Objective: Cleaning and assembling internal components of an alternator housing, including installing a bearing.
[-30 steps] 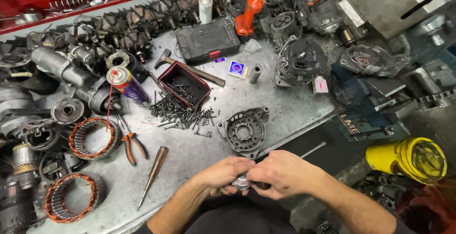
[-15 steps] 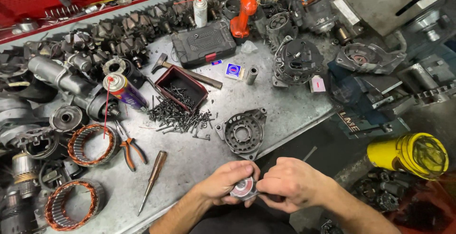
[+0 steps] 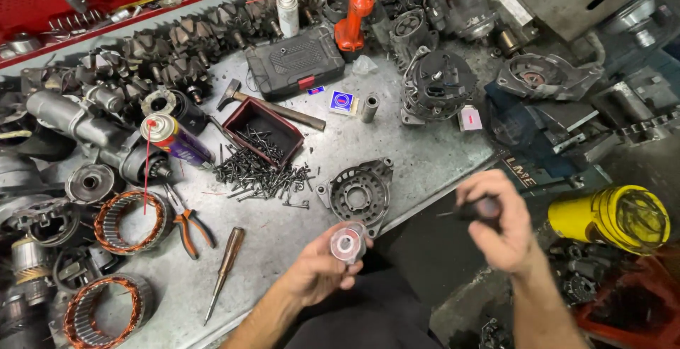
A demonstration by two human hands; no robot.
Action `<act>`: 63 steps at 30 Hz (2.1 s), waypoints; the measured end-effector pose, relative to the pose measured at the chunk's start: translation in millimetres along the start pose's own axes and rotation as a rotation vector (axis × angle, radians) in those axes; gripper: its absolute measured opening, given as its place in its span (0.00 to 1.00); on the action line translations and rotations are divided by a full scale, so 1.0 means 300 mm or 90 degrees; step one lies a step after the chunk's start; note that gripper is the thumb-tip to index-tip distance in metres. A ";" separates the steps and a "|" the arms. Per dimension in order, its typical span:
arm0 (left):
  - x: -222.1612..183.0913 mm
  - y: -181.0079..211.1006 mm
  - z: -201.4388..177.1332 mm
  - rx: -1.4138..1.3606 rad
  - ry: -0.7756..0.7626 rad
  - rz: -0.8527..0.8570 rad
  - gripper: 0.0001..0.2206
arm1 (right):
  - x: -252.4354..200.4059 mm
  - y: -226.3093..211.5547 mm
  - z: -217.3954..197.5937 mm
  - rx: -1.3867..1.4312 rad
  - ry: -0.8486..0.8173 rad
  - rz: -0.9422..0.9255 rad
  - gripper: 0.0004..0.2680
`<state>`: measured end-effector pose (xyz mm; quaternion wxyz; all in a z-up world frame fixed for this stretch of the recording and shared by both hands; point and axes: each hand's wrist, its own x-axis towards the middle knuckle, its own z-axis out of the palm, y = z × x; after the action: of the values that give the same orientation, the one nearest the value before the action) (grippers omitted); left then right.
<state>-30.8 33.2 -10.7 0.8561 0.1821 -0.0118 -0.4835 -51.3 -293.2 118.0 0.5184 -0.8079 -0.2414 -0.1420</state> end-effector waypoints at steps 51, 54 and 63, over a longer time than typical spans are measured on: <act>-0.002 -0.091 -0.076 0.659 0.155 0.060 0.14 | -0.203 0.249 0.575 0.458 0.029 0.599 0.12; 0.003 -0.094 -0.072 0.683 0.174 0.100 0.14 | -0.222 0.239 0.585 0.510 0.056 0.653 0.12; 0.007 -0.085 -0.082 0.658 0.225 0.165 0.16 | -0.246 0.250 0.584 0.620 0.079 0.723 0.11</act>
<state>-46.1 27.0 -42.1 0.6970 0.6531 -0.1258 -0.2681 -76.9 -178.2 -49.1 0.8235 -0.4780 0.2069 0.2246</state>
